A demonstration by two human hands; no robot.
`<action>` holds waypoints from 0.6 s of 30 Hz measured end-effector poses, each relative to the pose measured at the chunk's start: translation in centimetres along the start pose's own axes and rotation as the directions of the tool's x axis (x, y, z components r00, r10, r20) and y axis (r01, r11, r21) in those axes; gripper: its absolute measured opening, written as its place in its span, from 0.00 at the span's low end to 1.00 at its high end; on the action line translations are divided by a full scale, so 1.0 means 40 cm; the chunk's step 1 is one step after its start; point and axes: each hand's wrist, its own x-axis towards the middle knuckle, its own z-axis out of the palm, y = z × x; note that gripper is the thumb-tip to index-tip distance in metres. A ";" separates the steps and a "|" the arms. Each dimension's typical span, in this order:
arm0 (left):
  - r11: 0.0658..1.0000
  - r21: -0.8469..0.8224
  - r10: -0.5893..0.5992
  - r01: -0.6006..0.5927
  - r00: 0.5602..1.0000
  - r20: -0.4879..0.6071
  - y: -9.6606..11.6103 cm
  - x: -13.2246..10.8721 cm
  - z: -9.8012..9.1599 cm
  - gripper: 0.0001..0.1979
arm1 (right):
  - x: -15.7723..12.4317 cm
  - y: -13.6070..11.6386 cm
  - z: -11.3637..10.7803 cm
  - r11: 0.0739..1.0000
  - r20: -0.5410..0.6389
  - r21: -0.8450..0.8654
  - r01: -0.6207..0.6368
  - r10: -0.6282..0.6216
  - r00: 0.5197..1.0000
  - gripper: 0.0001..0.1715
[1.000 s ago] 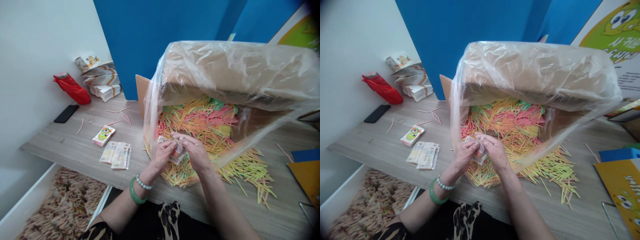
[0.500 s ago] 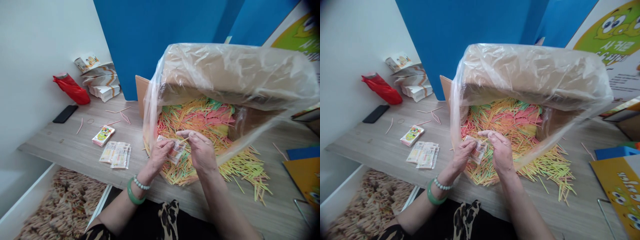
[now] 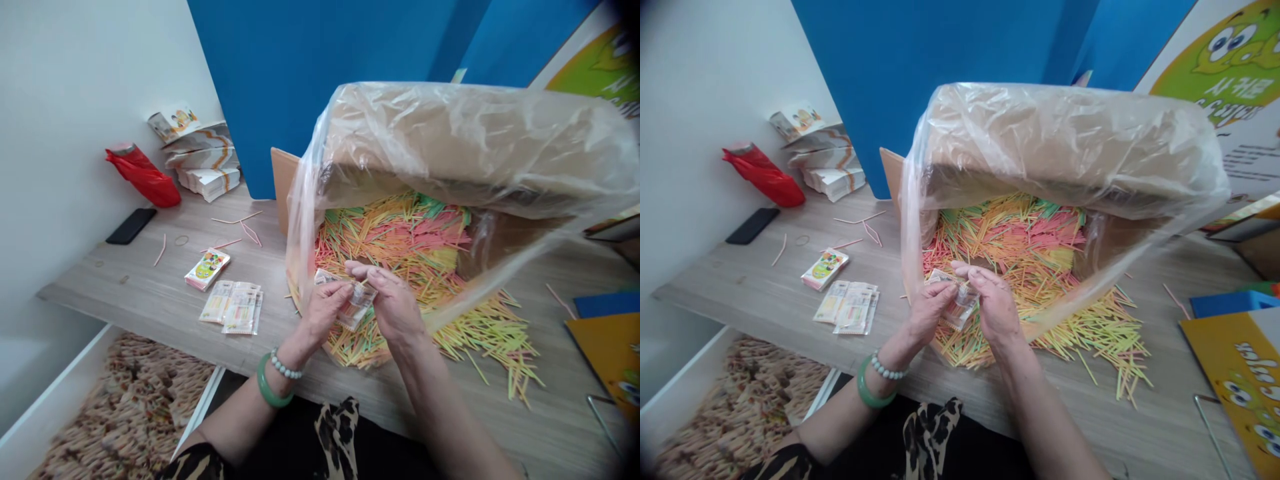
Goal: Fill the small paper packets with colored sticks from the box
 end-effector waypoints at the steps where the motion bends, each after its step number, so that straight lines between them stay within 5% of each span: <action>1: 1.000 -0.004 -0.005 0.005 1.000 -0.015 -0.001 0.000 -0.001 0.20 | 0.000 0.003 -0.001 1.000 -0.017 0.016 0.004 -0.004 1.000 0.08; 6: 1.000 -0.027 -0.006 0.006 1.000 -0.017 0.004 -0.002 0.002 0.21 | 0.008 0.009 -0.002 0.996 -0.065 0.082 0.025 -0.020 0.998 0.09; 13: 0.998 -0.036 -0.042 0.041 0.999 -0.004 0.009 -0.002 0.002 0.22 | -0.004 0.009 -0.006 0.976 0.119 -0.164 -0.142 0.162 0.980 0.17; 18: 0.999 -0.027 0.025 -0.027 0.998 -0.050 0.020 -0.003 -0.016 0.22 | -0.010 0.001 -0.043 0.965 0.070 -0.256 -0.062 0.083 0.994 0.22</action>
